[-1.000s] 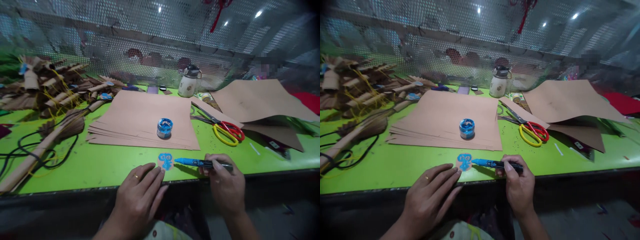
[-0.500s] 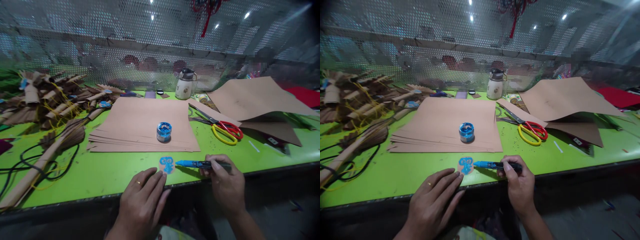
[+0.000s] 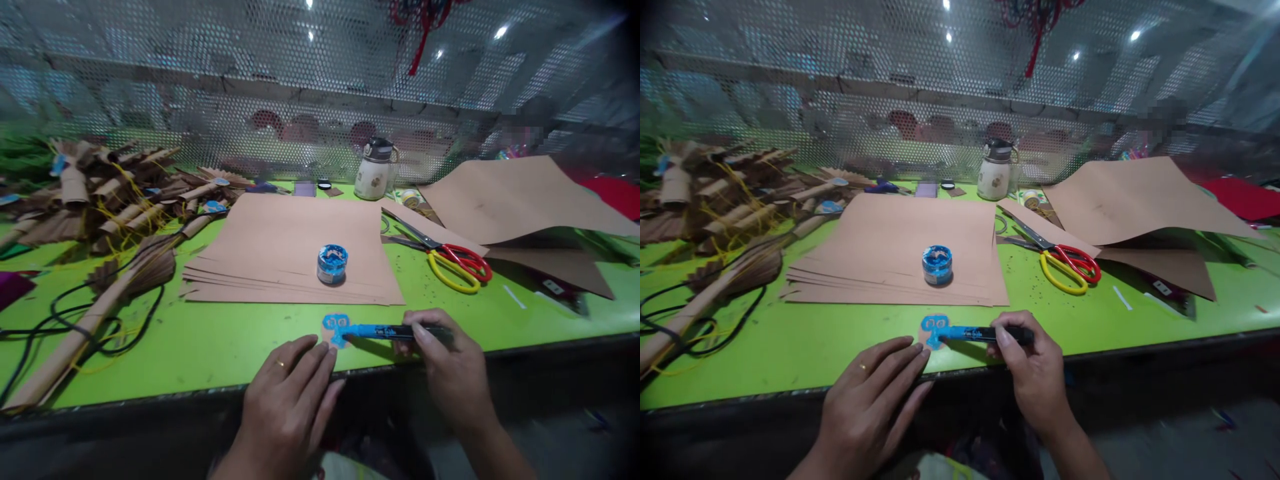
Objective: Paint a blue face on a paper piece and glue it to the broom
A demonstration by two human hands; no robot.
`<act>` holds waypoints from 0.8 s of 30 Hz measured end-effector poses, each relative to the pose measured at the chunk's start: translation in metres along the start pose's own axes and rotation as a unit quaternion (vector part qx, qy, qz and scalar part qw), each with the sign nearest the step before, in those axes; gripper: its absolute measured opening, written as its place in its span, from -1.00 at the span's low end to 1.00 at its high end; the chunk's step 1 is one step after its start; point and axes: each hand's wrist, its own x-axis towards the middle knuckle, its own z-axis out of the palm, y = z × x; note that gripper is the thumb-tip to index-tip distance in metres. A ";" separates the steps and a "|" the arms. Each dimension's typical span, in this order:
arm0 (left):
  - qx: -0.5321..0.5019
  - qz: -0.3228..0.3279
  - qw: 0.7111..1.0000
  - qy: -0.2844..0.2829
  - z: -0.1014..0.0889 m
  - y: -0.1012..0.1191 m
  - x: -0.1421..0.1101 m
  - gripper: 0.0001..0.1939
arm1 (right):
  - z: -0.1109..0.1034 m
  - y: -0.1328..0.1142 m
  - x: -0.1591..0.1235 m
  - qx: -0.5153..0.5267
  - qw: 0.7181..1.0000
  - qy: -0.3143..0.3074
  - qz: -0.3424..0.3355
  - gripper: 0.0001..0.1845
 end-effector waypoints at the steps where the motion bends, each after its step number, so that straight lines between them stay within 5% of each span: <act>1: -0.001 0.001 1.000 0.000 0.000 0.000 0.000 -0.70 | 0.002 -0.002 0.000 0.003 1.000 -0.006 0.001 -0.91; 13: -0.006 0.005 1.000 -0.005 0.001 -0.001 -0.001 -0.70 | 0.015 -0.007 0.009 0.120 0.987 0.110 0.002 -0.90; 24: -0.013 0.012 1.000 0.007 0.002 -0.003 0.000 -0.71 | 0.015 -0.007 0.006 0.040 0.990 0.136 -0.008 -0.87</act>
